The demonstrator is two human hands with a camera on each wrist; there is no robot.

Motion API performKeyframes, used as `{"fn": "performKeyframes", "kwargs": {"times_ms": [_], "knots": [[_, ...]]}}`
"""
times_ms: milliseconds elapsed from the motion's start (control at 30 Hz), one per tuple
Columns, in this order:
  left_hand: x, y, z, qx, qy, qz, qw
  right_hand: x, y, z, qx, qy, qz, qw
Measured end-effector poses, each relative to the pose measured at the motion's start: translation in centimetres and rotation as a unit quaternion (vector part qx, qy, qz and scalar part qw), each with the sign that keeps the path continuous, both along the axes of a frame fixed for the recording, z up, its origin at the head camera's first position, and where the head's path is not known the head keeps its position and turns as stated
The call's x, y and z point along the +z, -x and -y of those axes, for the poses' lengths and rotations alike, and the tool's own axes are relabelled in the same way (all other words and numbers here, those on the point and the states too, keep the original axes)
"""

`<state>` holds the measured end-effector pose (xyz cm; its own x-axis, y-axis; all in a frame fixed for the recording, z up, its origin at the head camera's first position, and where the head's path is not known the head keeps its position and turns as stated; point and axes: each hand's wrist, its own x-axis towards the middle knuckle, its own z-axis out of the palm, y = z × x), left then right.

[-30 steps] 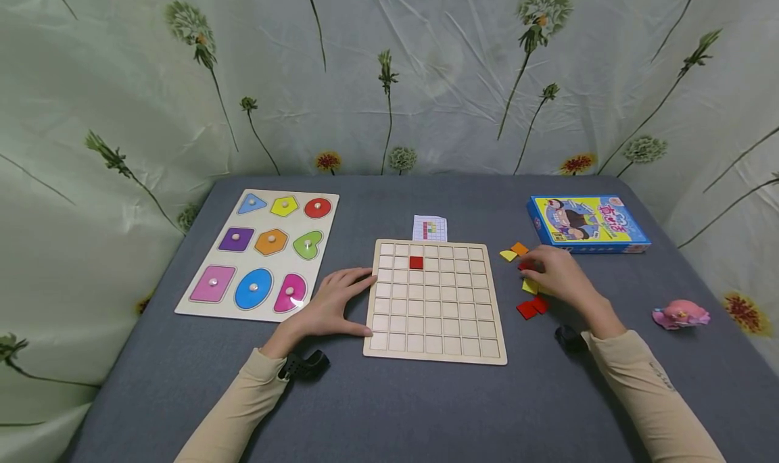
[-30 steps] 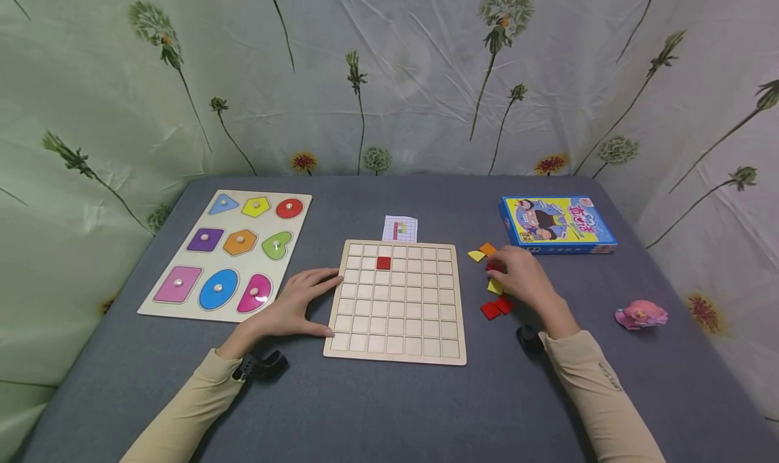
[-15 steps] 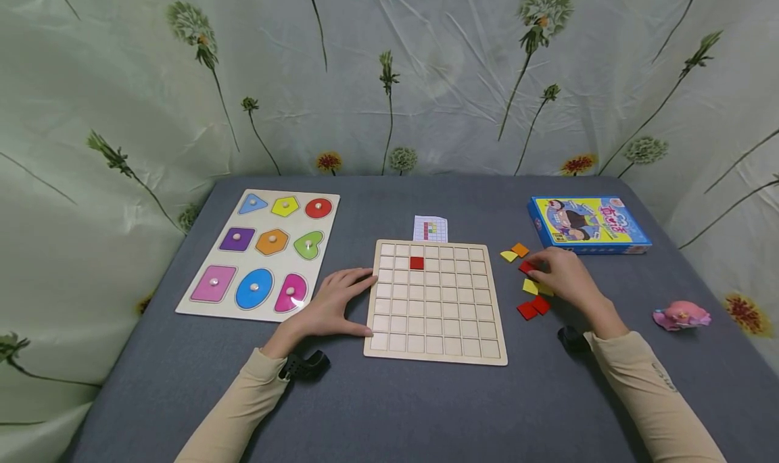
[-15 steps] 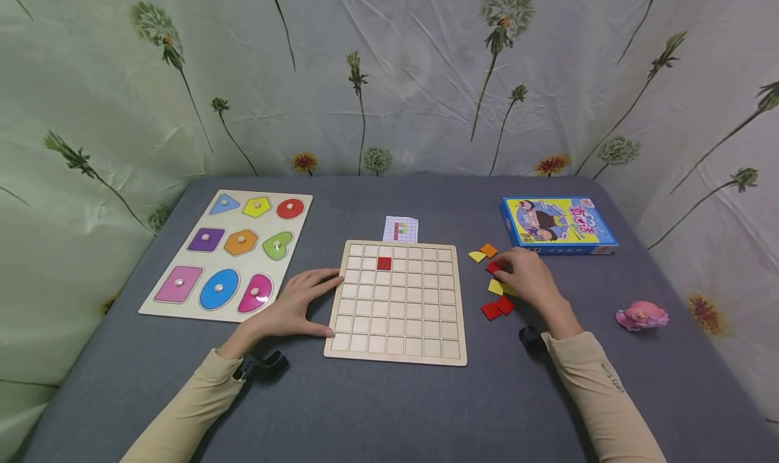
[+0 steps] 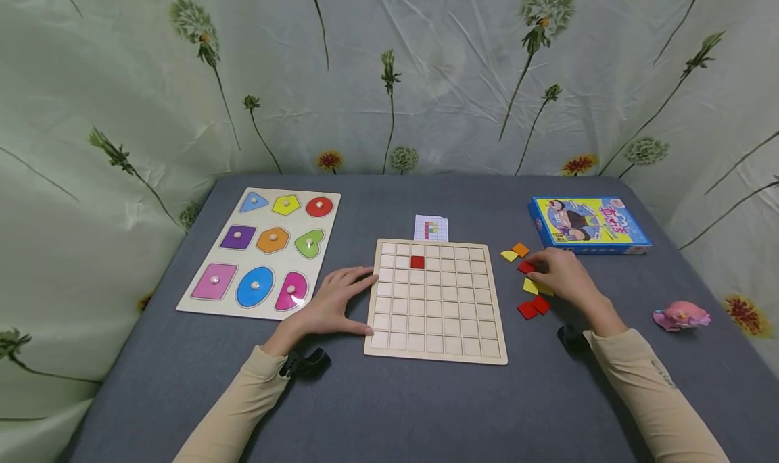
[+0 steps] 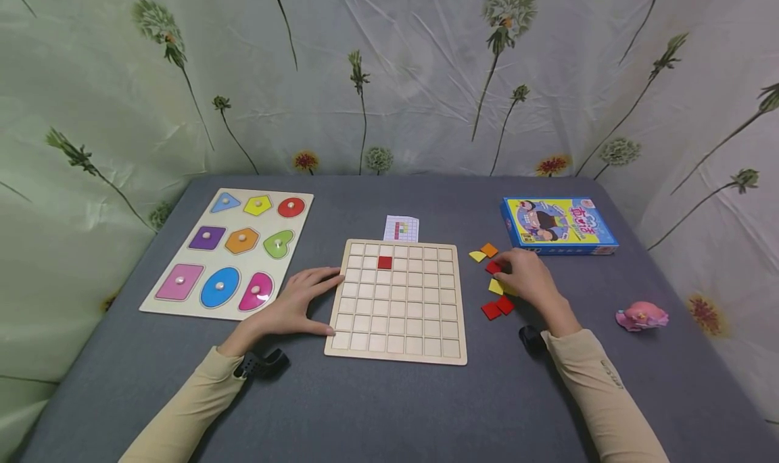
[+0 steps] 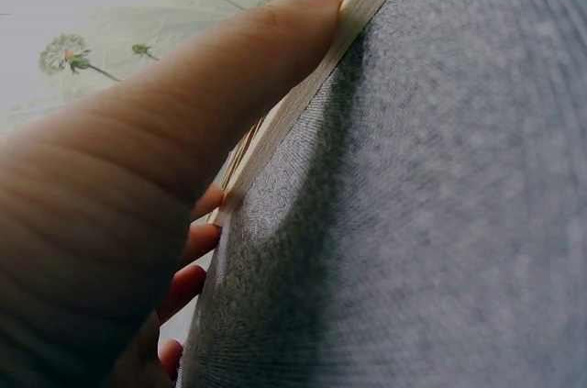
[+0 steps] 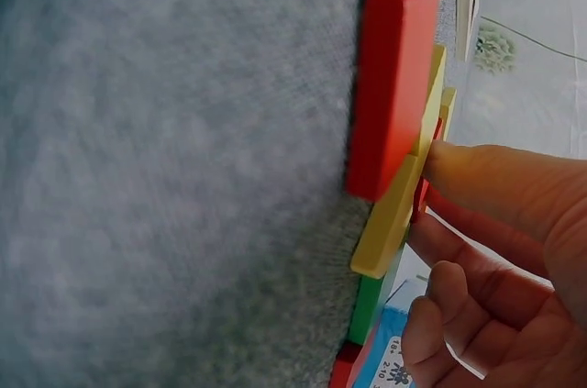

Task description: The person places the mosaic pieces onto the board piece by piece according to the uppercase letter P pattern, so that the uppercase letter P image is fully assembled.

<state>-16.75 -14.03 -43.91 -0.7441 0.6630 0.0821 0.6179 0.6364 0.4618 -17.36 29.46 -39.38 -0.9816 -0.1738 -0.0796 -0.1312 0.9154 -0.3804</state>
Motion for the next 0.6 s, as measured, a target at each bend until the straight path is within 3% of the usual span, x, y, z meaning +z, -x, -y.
{"fn": "performKeyframes", "kwargs": {"times_ms": [600], "knots": [[-0.07, -0.11, 0.03, 0.002, -0.002, 0.004, 1.0, -0.04, -0.03, 0.14, 0.005, -0.023, -0.021, 0.9995]]}}
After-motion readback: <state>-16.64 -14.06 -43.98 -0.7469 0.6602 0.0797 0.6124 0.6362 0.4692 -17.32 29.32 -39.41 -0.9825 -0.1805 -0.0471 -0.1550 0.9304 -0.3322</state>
